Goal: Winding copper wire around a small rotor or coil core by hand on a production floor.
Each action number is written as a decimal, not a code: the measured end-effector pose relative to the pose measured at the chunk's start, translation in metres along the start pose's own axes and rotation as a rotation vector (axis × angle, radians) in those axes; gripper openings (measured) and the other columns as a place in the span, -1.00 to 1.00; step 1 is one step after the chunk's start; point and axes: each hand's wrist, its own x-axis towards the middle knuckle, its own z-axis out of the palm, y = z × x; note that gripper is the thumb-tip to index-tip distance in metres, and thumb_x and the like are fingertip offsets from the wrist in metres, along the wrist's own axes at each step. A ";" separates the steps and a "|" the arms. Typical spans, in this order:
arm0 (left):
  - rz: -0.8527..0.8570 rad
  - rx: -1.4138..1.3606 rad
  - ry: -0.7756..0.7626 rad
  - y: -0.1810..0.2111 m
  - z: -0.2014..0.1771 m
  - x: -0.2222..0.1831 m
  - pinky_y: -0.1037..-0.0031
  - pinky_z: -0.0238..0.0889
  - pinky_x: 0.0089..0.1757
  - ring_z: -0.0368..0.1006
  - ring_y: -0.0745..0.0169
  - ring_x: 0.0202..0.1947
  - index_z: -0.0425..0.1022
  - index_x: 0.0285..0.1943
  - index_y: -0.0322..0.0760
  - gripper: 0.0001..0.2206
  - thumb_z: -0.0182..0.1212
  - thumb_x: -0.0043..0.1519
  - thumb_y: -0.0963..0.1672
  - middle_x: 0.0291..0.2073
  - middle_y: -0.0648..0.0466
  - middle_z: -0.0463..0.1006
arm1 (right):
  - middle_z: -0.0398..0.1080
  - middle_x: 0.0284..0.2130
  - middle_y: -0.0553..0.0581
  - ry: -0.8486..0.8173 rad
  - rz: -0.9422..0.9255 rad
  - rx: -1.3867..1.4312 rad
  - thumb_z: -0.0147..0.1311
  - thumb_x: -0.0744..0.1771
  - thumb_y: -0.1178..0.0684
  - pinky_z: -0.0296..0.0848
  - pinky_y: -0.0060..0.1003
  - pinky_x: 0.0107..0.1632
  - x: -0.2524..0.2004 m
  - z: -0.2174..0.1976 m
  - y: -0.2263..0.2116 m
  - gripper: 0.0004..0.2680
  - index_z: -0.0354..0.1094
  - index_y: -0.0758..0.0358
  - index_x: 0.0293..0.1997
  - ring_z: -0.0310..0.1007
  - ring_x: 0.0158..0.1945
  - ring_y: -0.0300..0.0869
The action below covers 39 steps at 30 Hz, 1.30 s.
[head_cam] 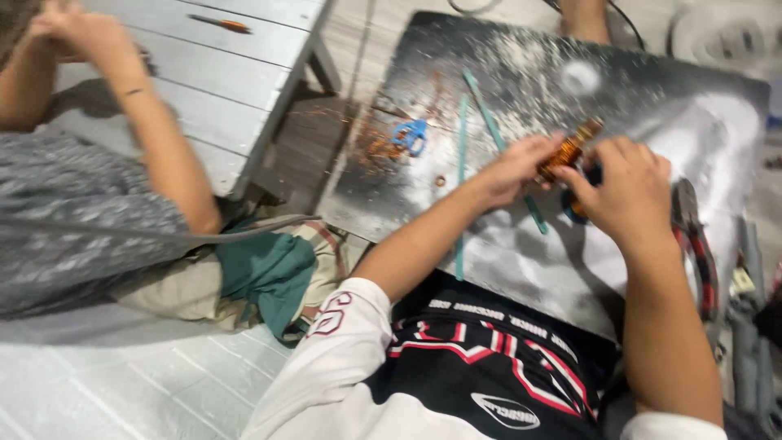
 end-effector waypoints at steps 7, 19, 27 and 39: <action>-0.015 -0.165 -0.002 0.003 0.004 -0.004 0.41 0.54 -0.30 0.59 0.11 -0.33 0.41 -0.02 -0.31 -0.60 0.56 0.19 -0.06 -0.21 -0.11 0.62 | 0.55 -0.02 0.14 0.131 -0.161 0.006 0.39 0.50 -0.09 0.42 0.09 0.15 -0.003 0.012 -0.004 -0.80 0.52 0.20 -0.07 0.55 0.06 0.13; -0.058 -0.121 -0.159 -0.006 -0.013 0.008 0.34 0.51 -0.19 0.57 0.05 -0.23 0.62 0.14 -0.43 -0.49 0.40 0.34 0.11 -0.11 -0.11 0.67 | 0.61 -0.02 0.11 0.172 -0.189 -0.042 0.33 0.52 -0.10 0.49 0.04 0.10 -0.004 0.016 -0.001 -0.84 0.64 0.14 0.00 0.59 0.04 0.09; -0.109 -0.105 -0.039 -0.010 -0.010 0.010 0.30 0.50 -0.20 0.54 -0.04 -0.13 0.47 0.47 -0.43 -0.40 0.28 0.39 0.07 0.00 -0.22 0.63 | 0.60 -0.06 0.07 0.160 -0.156 -0.042 0.33 0.51 -0.09 0.48 0.08 0.09 -0.004 0.018 0.000 -0.87 0.63 0.09 -0.02 0.58 0.04 0.10; -0.012 -0.111 -0.087 -0.015 -0.004 0.001 0.33 0.54 -0.11 0.60 -0.02 -0.06 0.60 0.36 -0.41 -0.48 0.57 0.23 -0.09 0.02 -0.16 0.69 | 0.52 0.03 0.14 0.132 -0.101 0.121 0.34 0.44 0.01 0.45 0.20 0.19 -0.003 0.015 0.000 -0.89 0.63 0.16 0.01 0.54 0.19 0.09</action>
